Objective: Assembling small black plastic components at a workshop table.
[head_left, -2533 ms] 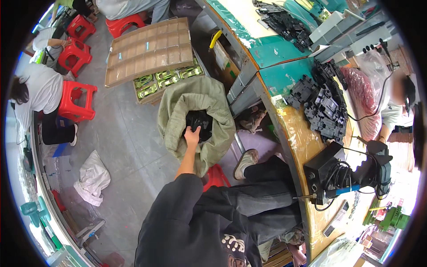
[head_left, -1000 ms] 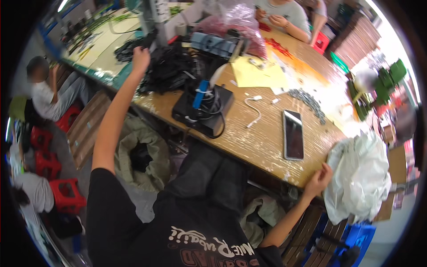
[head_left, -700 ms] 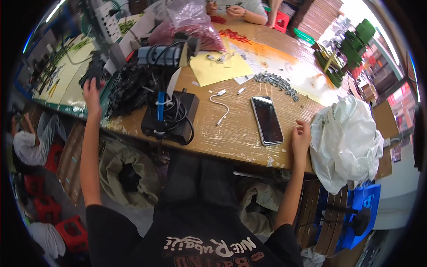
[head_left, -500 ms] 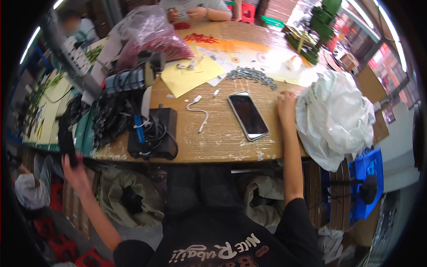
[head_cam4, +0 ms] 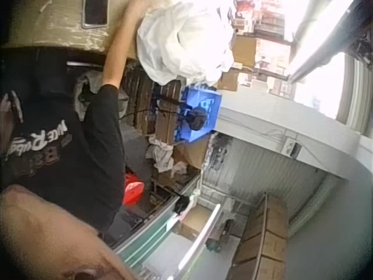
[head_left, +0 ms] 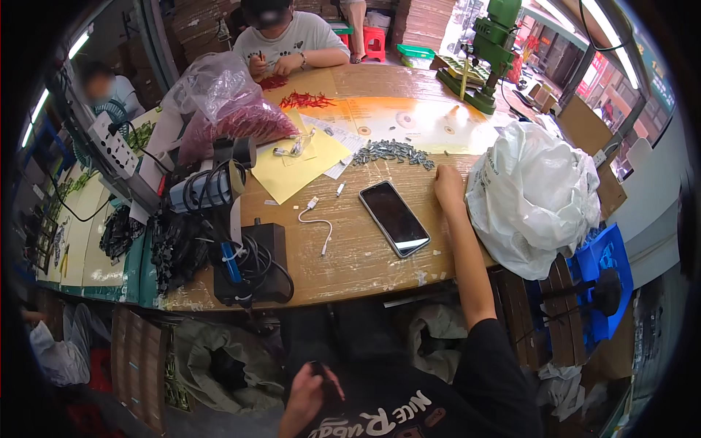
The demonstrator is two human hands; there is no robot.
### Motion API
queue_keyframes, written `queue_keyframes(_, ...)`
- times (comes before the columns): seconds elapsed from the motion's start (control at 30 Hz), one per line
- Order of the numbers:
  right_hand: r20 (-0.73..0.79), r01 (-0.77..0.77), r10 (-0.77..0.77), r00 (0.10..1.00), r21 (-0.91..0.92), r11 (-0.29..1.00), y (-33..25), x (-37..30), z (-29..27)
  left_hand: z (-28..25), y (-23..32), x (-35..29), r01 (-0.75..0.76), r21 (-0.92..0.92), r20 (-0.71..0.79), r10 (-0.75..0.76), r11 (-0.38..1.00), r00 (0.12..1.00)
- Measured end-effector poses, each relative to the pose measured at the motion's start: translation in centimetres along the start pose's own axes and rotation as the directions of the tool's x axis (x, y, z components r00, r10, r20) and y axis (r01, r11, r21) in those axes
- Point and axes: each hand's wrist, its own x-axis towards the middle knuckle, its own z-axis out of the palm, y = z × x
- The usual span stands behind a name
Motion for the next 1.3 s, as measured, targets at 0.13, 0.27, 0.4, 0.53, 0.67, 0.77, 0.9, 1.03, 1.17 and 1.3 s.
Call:
queue_keyframes(0.13,-0.048,0.061,-0.050,0.998,0.270,0.961,-0.9,-3.6,-2.7,1.9,-0.6,1.9,0.306,0.214,-0.028,-0.307,0.928,0.951)
queue_keyframes(0.27,0.039,-0.092,0.091,0.995,0.693,0.715,-4.2,-7.8,-7.0,2.3,-1.6,2.3,0.262,0.358,0.079,-0.309,0.896,0.948)
queue_keyframes(0.4,0.104,-0.188,0.173,0.979,0.789,0.585,-4.3,-10.4,-8.1,3.0,-1.3,3.7,0.217,0.380,0.169,-0.299,0.899,0.939)
queue_keyframes(0.53,0.059,-0.149,0.153,0.986,0.710,0.688,-2.9,-10.3,-7.3,3.9,-1.6,5.3,0.249,0.361,0.160,-0.323,0.899,0.933)
queue_keyframes(0.67,0.071,-0.144,0.134,0.989,0.712,0.687,-3.1,-11.0,-6.8,3.8,-2.3,5.7,0.289,0.316,0.108,-0.337,0.903,0.935)
queue_keyframes(0.77,0.070,-0.159,0.159,0.985,0.729,0.666,-3.5,-11.7,-6.5,2.8,-2.8,5.8,0.280,0.323,0.085,-0.323,0.904,0.943)
queue_keyframes(0.9,0.144,-0.262,0.250,0.957,0.801,0.538,-4.4,-12.7,-7.1,1.4,-3.8,6.2,0.268,0.453,-0.011,-0.296,0.850,0.955)
queue_keyframes(1.03,0.087,-0.164,0.165,0.982,0.824,0.543,-6.8,-12.6,-8.0,0.7,-4.1,6.1,0.277,0.482,-0.026,-0.302,0.831,0.953)
queue_keyframes(1.17,0.160,-0.083,-0.087,0.983,0.820,0.566,-11.4,-12.0,-7.3,0.9,-4.1,5.8,0.307,0.484,-0.027,-0.337,0.819,0.941)
queue_keyframes(1.3,0.262,-0.133,-0.257,0.930,0.894,0.429,-17.5,-9.0,-4.4,0.4,-4.4,5.5,0.320,0.479,0.015,-0.372,0.817,0.928)
